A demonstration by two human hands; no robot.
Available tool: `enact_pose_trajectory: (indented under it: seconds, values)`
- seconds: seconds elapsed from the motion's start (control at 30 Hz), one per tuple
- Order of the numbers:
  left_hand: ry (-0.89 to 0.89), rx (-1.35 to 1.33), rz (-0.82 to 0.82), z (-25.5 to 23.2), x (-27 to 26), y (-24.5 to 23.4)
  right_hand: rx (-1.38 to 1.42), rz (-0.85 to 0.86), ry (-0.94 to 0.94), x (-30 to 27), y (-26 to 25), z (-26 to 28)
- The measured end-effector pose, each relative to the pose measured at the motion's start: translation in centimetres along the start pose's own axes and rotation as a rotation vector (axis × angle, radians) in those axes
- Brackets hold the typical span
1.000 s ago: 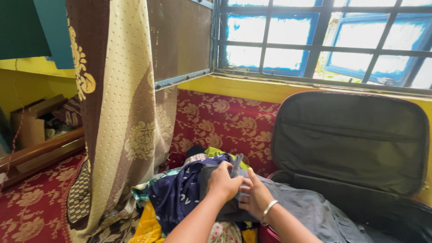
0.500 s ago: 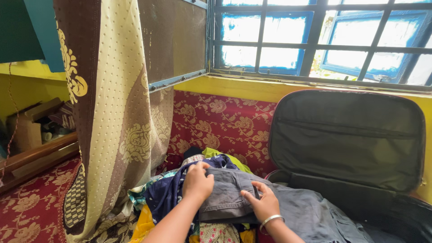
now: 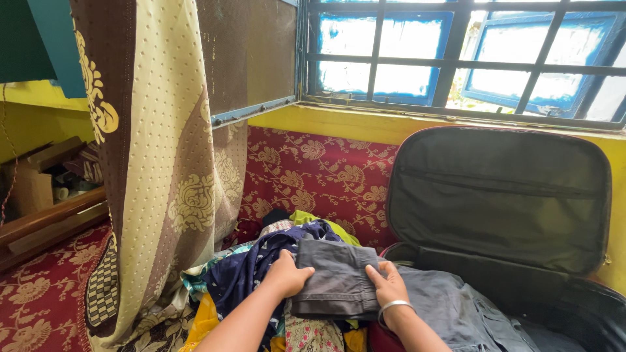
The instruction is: The person folds a pair of dark trousers and places them into an open suitcase. They then pick up a pair of dark denim jeans, fold them, and place them into the suitcase on top of the trousers. The person continues to fold and pack additional clothing items into the suitcase.
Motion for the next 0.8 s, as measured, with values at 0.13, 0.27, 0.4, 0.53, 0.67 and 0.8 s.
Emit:
enact_pose_trajectory:
  seconds: [0.13, 0.27, 0.4, 0.53, 0.67, 0.8]
  values:
    - [-0.021, 0.014, 0.03, -1.9, -2.0, -0.4, -0.05, -0.045, -0.094, 0.8, -0.6, 0.1]
    - [0.163, -0.042, -0.119, -4.6, -2.9, -2.6, 0.017, -0.035, -0.104, 0.6, -0.4, 0.4]
    - [0.324, -0.147, -0.125, -6.9, -1.1, -3.1, 0.19, 0.078, 0.117, -1.2, 0.8, 1.7]
    - [0.195, 0.045, 0.044, -8.7, 0.8, -2.2, -0.187, 0.09, 0.201, -1.5, 0.3, 2.2]
    - [0.17, 0.256, 0.076, -10.0, 0.9, -2.1, -0.213, 0.178, 0.093, 2.3, 0.0, 1.6]
    - [0.266, 0.31, 0.106, -11.0, 0.7, -2.1, -0.314, 0.206, -0.145, 5.2, -1.6, 4.8]
Point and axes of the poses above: each hand's wrist, its own x-axis towards the middle knuckle, its own y-axis out of the palm, z = x × y, the point moved 8 cm from there along x, towards the middle knuckle, and after that the axes turned 2 degrees about -x, right-handed, at the moved point
